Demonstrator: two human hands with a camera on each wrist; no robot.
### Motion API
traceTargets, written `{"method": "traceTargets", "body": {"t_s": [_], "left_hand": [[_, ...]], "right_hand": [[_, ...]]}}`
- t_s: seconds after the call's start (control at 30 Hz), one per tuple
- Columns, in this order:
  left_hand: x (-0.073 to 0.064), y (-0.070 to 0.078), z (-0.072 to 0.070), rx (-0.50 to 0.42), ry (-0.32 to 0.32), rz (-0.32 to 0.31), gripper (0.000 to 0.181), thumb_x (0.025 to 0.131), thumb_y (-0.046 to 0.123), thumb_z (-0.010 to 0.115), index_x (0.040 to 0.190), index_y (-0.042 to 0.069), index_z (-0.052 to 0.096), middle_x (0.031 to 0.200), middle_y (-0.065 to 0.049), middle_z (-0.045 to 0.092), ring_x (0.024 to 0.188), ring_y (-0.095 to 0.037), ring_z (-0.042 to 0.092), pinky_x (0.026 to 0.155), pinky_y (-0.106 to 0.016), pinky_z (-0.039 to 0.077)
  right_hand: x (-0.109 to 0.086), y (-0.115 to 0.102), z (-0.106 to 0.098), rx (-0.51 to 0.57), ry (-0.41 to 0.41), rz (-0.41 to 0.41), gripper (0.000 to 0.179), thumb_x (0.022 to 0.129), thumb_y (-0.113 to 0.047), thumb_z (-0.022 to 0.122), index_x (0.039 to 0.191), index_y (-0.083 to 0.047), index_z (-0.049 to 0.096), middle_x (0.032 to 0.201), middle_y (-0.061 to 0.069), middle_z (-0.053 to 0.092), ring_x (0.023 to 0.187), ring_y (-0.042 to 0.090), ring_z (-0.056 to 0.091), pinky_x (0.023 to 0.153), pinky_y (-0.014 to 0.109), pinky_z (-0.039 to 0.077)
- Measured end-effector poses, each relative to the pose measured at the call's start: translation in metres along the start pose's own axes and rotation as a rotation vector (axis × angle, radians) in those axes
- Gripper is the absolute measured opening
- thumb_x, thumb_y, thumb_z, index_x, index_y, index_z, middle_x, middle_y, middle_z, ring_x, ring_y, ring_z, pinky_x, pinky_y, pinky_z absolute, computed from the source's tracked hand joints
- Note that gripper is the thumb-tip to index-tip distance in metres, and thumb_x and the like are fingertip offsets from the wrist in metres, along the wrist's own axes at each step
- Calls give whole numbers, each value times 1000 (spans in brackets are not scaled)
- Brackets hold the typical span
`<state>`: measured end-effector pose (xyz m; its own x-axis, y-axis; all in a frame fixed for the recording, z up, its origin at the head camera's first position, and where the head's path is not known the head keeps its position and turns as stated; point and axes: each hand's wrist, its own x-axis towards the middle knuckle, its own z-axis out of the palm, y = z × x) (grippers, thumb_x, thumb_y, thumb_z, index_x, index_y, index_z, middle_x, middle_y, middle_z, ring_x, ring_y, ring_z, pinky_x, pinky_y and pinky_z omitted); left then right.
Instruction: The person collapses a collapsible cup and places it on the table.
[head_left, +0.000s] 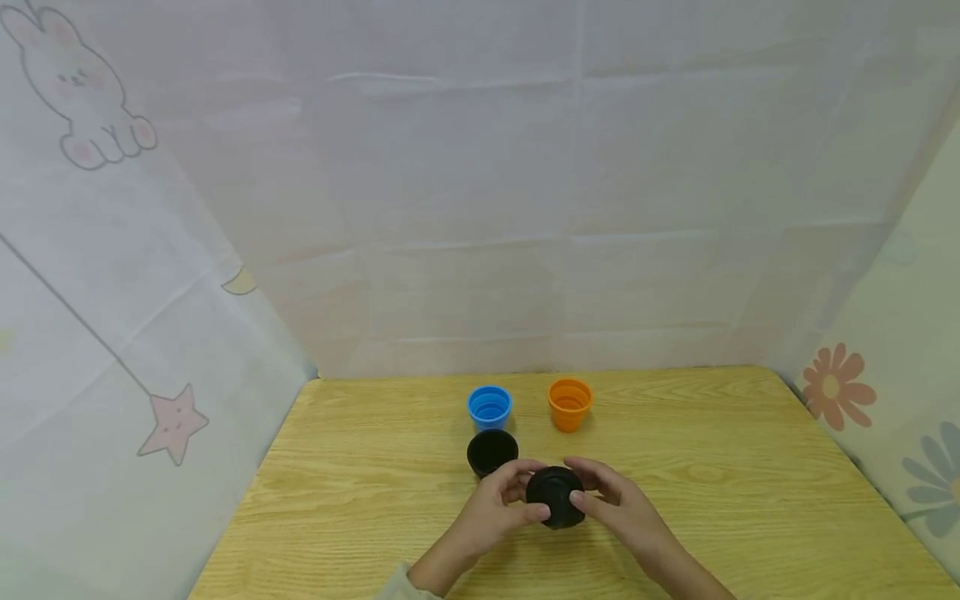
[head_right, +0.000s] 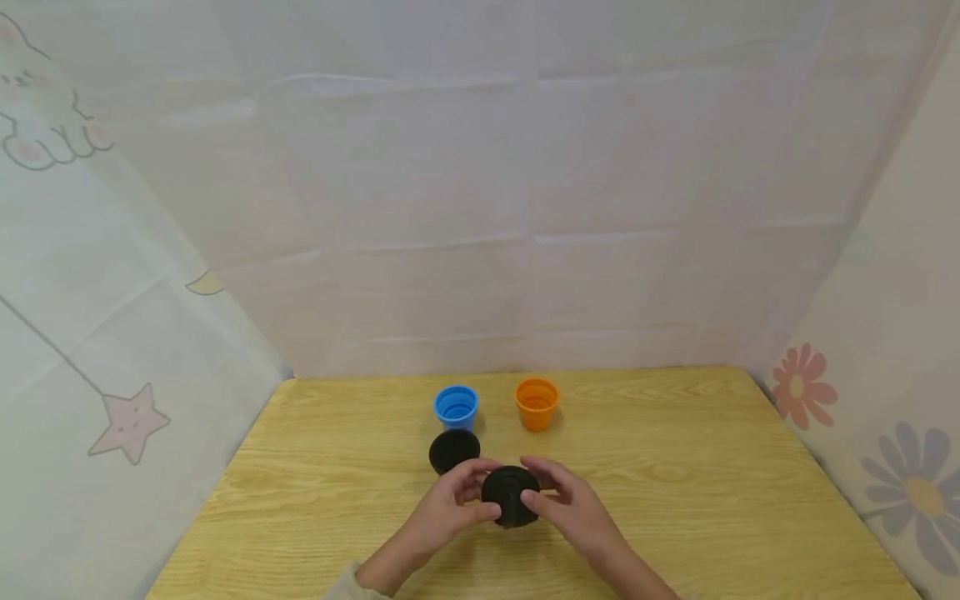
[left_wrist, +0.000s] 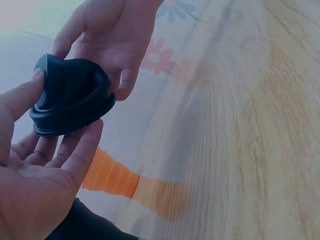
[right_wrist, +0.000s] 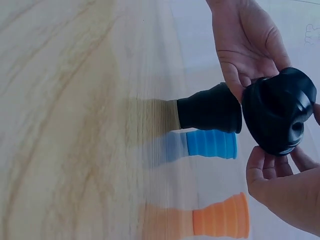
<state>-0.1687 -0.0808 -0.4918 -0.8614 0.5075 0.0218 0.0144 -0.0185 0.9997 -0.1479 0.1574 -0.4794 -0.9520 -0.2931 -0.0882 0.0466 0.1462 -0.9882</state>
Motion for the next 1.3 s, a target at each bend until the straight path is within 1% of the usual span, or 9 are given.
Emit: {"method": "traceTargets", "body": {"t_s": [0.1, 0.3, 0.4, 0.5, 0.67, 0.8, 0.97, 1.17, 1.3], "left_hand": [[0, -1, -1, -36, 13, 8, 55, 93, 23, 77, 141, 7, 55, 119, -9, 65, 103, -22, 63, 85, -25, 56], [0, -1, -1, -129, 39, 15, 54, 94, 19, 75, 141, 5, 51, 122, -9, 63, 109, -22, 63, 89, -28, 57], [0, -1, 0, -158, 46, 18, 55, 93, 17, 75, 140, 4, 49, 123, -10, 63, 109, -22, 63, 89, -29, 57], [-1, -1, 1, -165, 39, 21, 57, 93, 15, 76, 139, 2, 46, 123, -10, 62, 109, -22, 64, 90, -29, 57], [-2, 0, 2, -131, 25, 27, 60, 91, 15, 78, 137, -1, 45, 121, -11, 63, 107, -22, 65, 88, -28, 58], [-3, 0, 2, -92, 26, 23, 61, 88, 15, 81, 136, -1, 47, 120, -10, 64, 105, -21, 65, 87, -27, 58], [-4, 2, 2, -33, 17, 24, 58, 88, 14, 81, 136, 3, 51, 121, -10, 62, 103, -21, 64, 83, -26, 58], [-8, 6, 0, 67, -32, 15, 56, 87, 14, 82, 136, 10, 56, 121, -9, 60, 101, -21, 63, 81, -26, 59], [-8, 8, 0, 109, -37, 16, 55, 87, 15, 82, 135, 11, 57, 122, -6, 62, 101, -19, 64, 81, -26, 59]], "right_hand": [[-1, 1, 1, 51, 13, 10, 56, 100, -28, 65, 148, -5, 47, 137, 14, 59, 125, 29, 55, 102, 41, 50], [-3, 5, 4, 152, 5, 3, 57, 102, -26, 63, 150, -4, 42, 144, 17, 53, 123, 21, 58, 100, 32, 52], [-4, 5, 6, 182, -8, -12, 56, 102, -23, 62, 151, -3, 40, 144, 17, 51, 121, 20, 59, 99, 30, 52], [-4, 4, 6, 180, -4, -15, 56, 103, -23, 61, 151, -4, 40, 142, 16, 52, 119, 20, 60, 99, 29, 52], [-4, 3, 6, 145, 21, 3, 57, 101, -24, 63, 151, -4, 43, 138, 16, 56, 117, 21, 61, 96, 26, 52], [-4, 4, 5, 99, 15, -6, 57, 100, -25, 65, 150, -4, 45, 136, 16, 58, 116, 22, 60, 95, 24, 51], [-1, 3, -1, 15, -30, -47, 53, 101, -24, 64, 148, -5, 49, 133, 17, 59, 115, 25, 59, 93, 27, 52], [4, 0, -11, -99, -125, -133, 45, 101, -22, 63, 144, -11, 55, 132, 16, 58, 111, 23, 56, 94, 28, 50], [6, 0, -13, -129, -129, -157, 44, 101, -22, 64, 144, -13, 56, 133, 15, 56, 112, 23, 56, 93, 26, 51]]}}
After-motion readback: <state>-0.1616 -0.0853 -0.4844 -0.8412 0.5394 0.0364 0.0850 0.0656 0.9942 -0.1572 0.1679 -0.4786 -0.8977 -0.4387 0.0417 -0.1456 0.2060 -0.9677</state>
